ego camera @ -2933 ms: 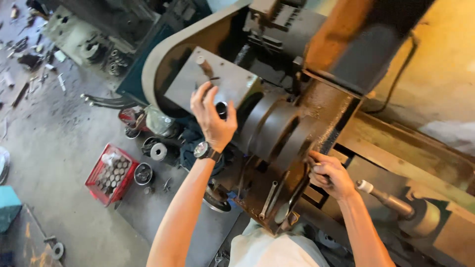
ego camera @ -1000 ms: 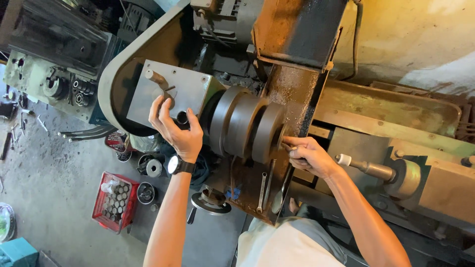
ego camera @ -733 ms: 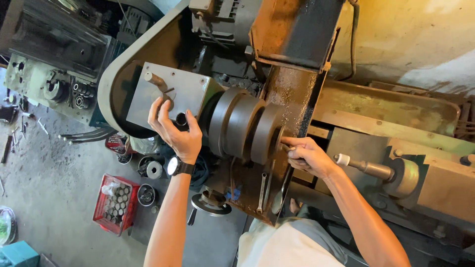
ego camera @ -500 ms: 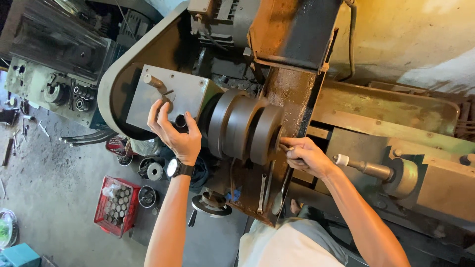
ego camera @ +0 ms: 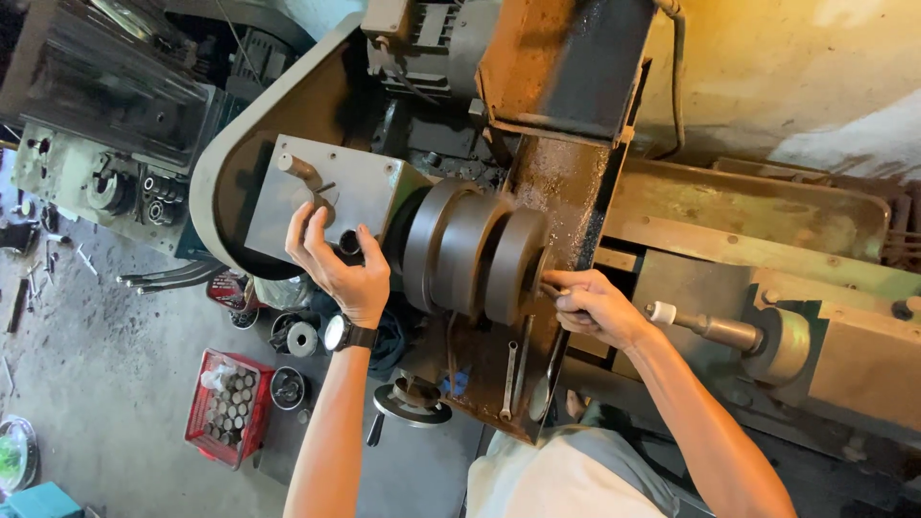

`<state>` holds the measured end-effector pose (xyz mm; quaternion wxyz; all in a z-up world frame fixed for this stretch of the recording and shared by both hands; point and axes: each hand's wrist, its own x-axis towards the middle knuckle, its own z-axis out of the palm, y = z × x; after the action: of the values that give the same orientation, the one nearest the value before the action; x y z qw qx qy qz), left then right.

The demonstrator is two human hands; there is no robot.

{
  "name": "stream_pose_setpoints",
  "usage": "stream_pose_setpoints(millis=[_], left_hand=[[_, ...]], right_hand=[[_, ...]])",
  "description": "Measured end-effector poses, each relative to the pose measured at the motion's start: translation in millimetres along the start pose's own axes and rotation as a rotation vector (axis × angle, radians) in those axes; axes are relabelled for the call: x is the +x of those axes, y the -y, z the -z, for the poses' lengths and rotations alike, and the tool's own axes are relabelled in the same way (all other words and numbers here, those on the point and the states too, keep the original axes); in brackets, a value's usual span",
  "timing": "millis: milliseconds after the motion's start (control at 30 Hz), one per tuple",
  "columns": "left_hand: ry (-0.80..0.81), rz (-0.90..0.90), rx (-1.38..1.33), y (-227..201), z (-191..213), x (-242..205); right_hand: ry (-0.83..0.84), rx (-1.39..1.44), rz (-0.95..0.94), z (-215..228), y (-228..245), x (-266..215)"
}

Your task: The person wipes the lathe machine bed and chuck with a dark cloth, rotates the chuck by hand, works on a small metal part with a hand tool, and wipes small metal components with the cloth before setting them down.

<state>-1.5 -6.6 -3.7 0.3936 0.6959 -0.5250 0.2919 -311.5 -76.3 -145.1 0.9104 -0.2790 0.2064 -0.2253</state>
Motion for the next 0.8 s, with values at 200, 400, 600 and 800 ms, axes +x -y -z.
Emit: stream_pose_setpoints(millis=[200, 400, 600, 800], left_hand=[[0.0, -0.005, 0.003, -1, -1, 1], [0.019, -0.014, 0.005, 0, 2, -1], [0.009, 0.002, -0.01, -4, 0, 1], [0.019, -0.007, 0.013, -1, 0, 0]], right_hand=[[-0.019, -0.021, 0.006, 1, 0, -3], [-0.003, -0.027, 0.011, -14, 11, -9], [0.004, -0.029, 0.004, -11, 10, -3], [0.013, -0.035, -0.015, 0, 2, -2]])
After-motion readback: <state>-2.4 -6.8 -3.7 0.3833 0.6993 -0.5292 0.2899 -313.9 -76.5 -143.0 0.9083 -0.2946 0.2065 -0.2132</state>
